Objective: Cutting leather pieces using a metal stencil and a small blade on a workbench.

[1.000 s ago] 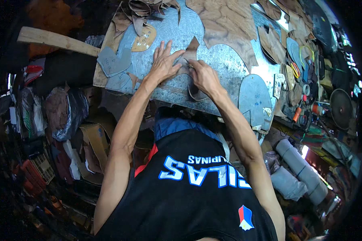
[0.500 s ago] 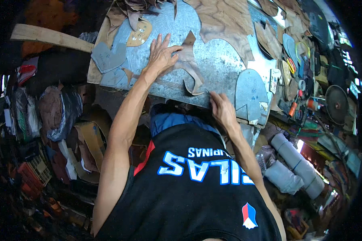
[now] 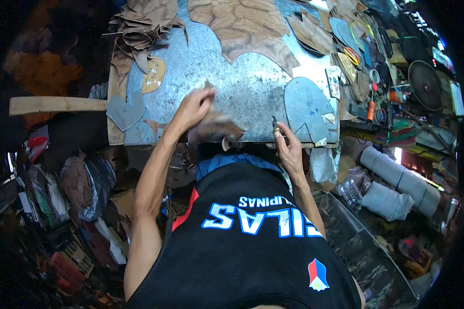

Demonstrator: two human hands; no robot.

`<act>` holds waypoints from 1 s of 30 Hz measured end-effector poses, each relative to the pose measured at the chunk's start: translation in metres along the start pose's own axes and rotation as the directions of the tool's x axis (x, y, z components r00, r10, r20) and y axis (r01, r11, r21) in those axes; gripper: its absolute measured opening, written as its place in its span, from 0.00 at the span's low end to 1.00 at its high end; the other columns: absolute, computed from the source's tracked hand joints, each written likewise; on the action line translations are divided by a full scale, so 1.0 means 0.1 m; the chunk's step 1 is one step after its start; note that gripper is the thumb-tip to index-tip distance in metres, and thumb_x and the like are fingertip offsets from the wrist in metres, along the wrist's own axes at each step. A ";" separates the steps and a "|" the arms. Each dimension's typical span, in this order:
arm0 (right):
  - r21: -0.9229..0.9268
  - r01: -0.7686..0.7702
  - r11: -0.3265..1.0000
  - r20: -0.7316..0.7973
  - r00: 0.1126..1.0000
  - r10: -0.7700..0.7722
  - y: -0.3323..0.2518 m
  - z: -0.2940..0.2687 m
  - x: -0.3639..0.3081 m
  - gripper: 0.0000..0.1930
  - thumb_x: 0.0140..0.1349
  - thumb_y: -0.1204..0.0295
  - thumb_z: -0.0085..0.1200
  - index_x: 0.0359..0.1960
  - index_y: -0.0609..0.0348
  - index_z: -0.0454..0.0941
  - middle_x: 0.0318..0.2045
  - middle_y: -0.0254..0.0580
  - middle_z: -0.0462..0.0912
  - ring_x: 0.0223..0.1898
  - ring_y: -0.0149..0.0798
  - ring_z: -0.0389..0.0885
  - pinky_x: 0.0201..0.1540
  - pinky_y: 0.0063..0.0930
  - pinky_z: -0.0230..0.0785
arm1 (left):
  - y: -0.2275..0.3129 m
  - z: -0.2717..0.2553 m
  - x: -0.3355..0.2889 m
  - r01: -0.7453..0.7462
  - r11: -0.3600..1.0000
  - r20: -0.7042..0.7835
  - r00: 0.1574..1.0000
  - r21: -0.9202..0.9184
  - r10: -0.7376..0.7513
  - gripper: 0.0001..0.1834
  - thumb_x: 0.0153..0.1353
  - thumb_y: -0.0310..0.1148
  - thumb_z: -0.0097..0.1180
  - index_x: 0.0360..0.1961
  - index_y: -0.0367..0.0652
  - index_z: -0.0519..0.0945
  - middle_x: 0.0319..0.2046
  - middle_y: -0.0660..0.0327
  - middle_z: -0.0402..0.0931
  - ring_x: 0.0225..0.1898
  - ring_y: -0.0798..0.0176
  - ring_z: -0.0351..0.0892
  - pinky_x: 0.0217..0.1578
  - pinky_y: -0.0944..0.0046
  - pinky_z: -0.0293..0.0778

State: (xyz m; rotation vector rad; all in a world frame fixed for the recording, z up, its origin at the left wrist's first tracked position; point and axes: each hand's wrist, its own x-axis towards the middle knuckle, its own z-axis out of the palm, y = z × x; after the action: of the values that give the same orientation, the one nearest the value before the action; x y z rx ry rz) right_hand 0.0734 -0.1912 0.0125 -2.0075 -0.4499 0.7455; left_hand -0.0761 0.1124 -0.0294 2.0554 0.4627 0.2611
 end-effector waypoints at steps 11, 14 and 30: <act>-0.673 0.074 0.736 -0.268 0.903 -0.335 0.34 -0.75 0.17 0.15 0.63 0.70 0.55 0.48 0.65 0.73 0.42 0.59 0.76 0.44 0.60 0.76 0.48 0.47 0.70 | 0.04 -0.67 -2.58 0.433 0.566 0.271 0.573 0.702 -0.774 0.12 0.62 0.33 0.52 0.40 0.39 0.84 0.39 0.44 0.82 0.42 0.38 0.80 0.42 0.45 0.76; -0.727 -0.019 0.687 -0.253 0.936 -0.243 0.43 -1.09 0.26 0.29 0.58 0.62 0.64 0.56 0.64 0.69 0.52 0.60 0.75 0.51 0.64 0.75 0.50 0.48 0.72 | 0.54 -0.73 -1.75 0.455 0.785 0.326 0.732 0.419 -0.598 0.13 0.65 0.37 0.54 0.36 0.38 0.83 0.36 0.41 0.80 0.40 0.36 0.79 0.40 0.44 0.75; -0.771 -0.018 0.637 -0.159 0.974 -0.164 0.44 -1.20 0.40 0.39 0.54 0.56 0.68 0.63 0.58 0.63 0.55 0.60 0.71 0.47 0.67 0.78 0.44 0.55 0.75 | -0.18 0.61 1.81 0.063 0.965 -0.537 0.821 -0.254 -0.195 0.39 0.65 0.43 0.59 0.71 0.36 0.59 0.66 0.38 0.61 0.68 0.39 0.61 0.66 0.33 0.57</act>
State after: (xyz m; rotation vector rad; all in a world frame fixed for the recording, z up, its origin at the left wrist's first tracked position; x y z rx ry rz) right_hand 0.1830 -0.2673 0.0088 -2.8172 -0.8175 0.2602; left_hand 0.1060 0.1499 -0.0765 1.6893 0.8860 0.8101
